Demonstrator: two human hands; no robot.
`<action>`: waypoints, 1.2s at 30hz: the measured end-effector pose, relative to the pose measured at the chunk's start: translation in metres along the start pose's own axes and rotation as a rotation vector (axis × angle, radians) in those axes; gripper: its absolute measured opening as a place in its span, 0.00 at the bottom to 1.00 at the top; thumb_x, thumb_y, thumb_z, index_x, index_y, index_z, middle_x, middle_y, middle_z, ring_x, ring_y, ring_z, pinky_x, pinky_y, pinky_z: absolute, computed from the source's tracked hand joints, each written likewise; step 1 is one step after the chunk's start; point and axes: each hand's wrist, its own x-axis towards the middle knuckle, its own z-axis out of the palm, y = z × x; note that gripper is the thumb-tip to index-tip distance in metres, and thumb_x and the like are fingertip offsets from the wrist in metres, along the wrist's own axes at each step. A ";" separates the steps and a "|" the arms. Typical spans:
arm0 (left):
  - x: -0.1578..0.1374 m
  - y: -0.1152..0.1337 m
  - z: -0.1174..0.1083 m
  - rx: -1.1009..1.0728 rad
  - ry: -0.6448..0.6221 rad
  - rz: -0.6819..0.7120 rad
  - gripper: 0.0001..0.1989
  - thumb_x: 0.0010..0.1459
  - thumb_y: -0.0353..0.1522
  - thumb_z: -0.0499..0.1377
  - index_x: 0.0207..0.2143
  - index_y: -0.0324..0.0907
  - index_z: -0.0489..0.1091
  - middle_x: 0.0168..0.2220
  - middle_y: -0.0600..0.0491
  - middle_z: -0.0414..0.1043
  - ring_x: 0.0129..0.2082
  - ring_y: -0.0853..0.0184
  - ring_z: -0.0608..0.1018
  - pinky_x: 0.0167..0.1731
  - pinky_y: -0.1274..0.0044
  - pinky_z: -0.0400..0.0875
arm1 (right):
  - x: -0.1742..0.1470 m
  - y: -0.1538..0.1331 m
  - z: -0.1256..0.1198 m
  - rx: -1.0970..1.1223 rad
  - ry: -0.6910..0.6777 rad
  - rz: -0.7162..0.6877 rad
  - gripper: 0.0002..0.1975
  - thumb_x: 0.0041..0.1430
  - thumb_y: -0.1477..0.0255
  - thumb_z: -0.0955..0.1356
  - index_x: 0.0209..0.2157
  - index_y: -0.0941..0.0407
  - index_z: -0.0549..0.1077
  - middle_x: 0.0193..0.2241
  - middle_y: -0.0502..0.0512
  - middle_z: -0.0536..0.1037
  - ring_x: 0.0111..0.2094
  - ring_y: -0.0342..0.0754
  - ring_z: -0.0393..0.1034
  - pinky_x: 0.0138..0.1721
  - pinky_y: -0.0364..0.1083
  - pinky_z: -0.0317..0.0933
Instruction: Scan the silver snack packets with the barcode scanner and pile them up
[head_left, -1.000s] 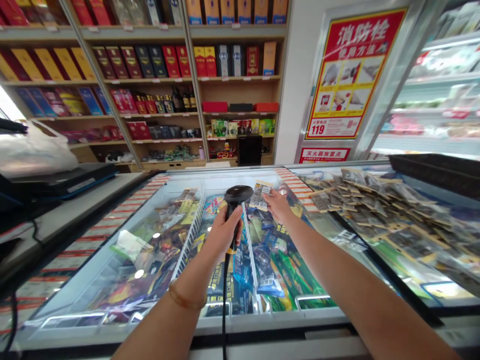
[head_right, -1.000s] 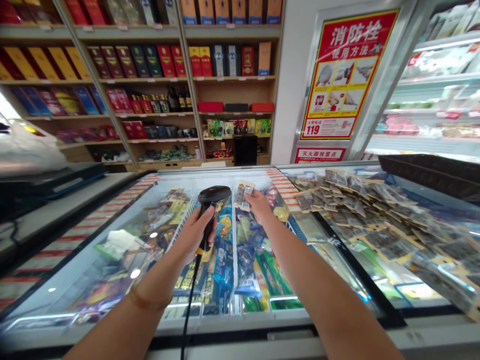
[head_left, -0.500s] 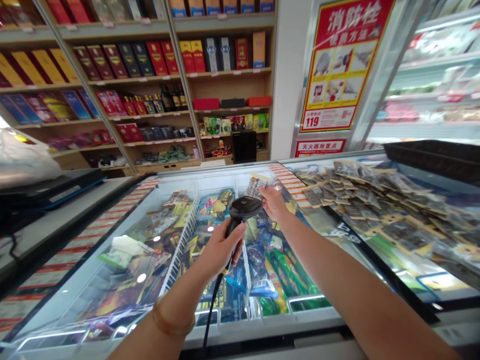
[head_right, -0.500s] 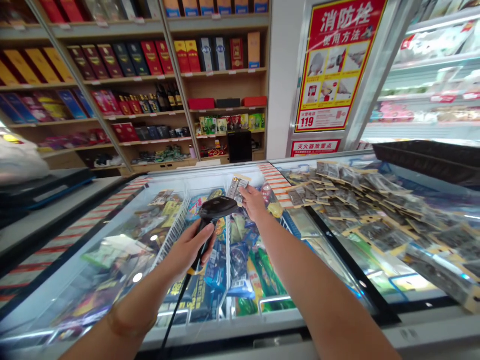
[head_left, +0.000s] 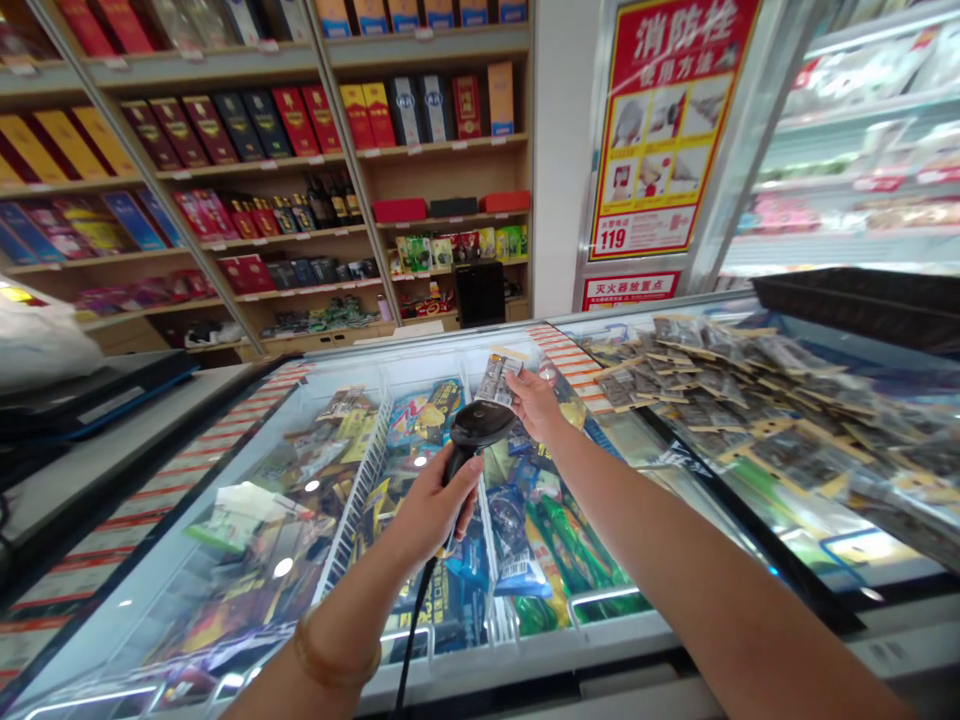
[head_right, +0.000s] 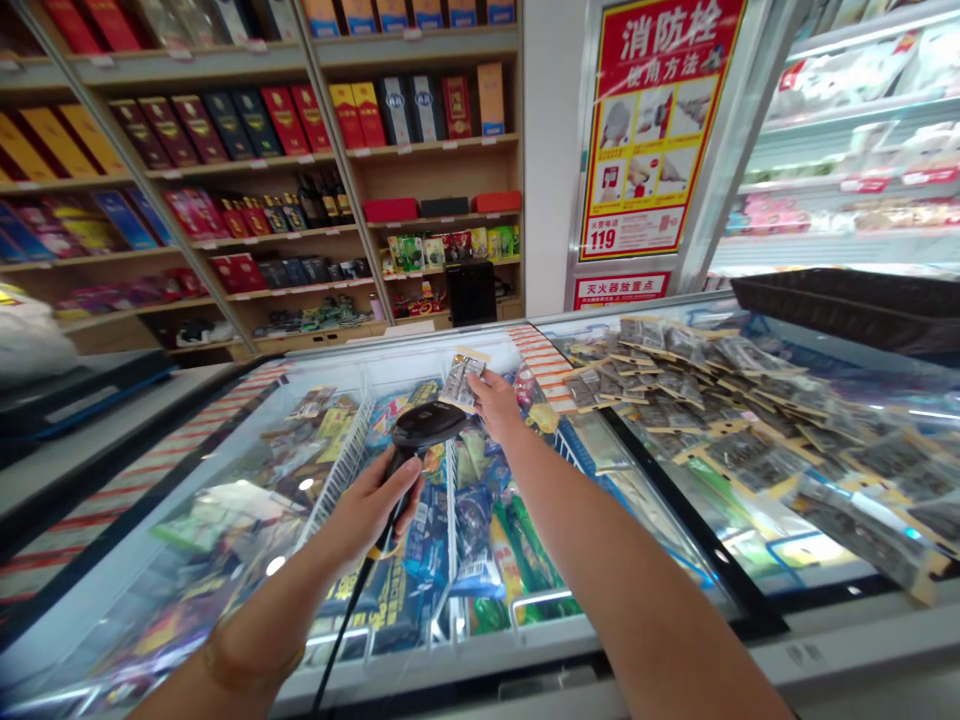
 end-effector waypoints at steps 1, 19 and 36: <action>0.000 0.001 0.000 0.004 0.001 -0.001 0.27 0.52 0.57 0.63 0.34 0.45 0.62 0.19 0.63 0.62 0.12 0.76 0.62 0.12 0.80 0.58 | 0.000 0.000 0.000 0.003 0.001 -0.001 0.21 0.43 0.60 0.81 0.38 0.52 0.77 0.30 0.50 0.85 0.43 0.56 0.82 0.41 0.50 0.75; -0.002 0.002 0.000 0.042 0.006 -0.007 0.27 0.53 0.57 0.62 0.37 0.45 0.63 0.20 0.63 0.63 0.14 0.75 0.63 0.14 0.80 0.60 | -0.001 0.000 0.000 -0.018 -0.003 -0.007 0.22 0.42 0.60 0.81 0.39 0.52 0.79 0.31 0.50 0.85 0.43 0.56 0.82 0.42 0.51 0.76; -0.003 0.035 -0.060 -0.017 0.333 0.057 0.27 0.50 0.56 0.66 0.34 0.45 0.62 0.20 0.63 0.65 0.12 0.74 0.64 0.11 0.80 0.59 | 0.007 0.013 0.004 -0.723 0.192 -0.118 0.14 0.64 0.58 0.68 0.31 0.54 0.71 0.19 0.48 0.72 0.19 0.45 0.68 0.20 0.42 0.62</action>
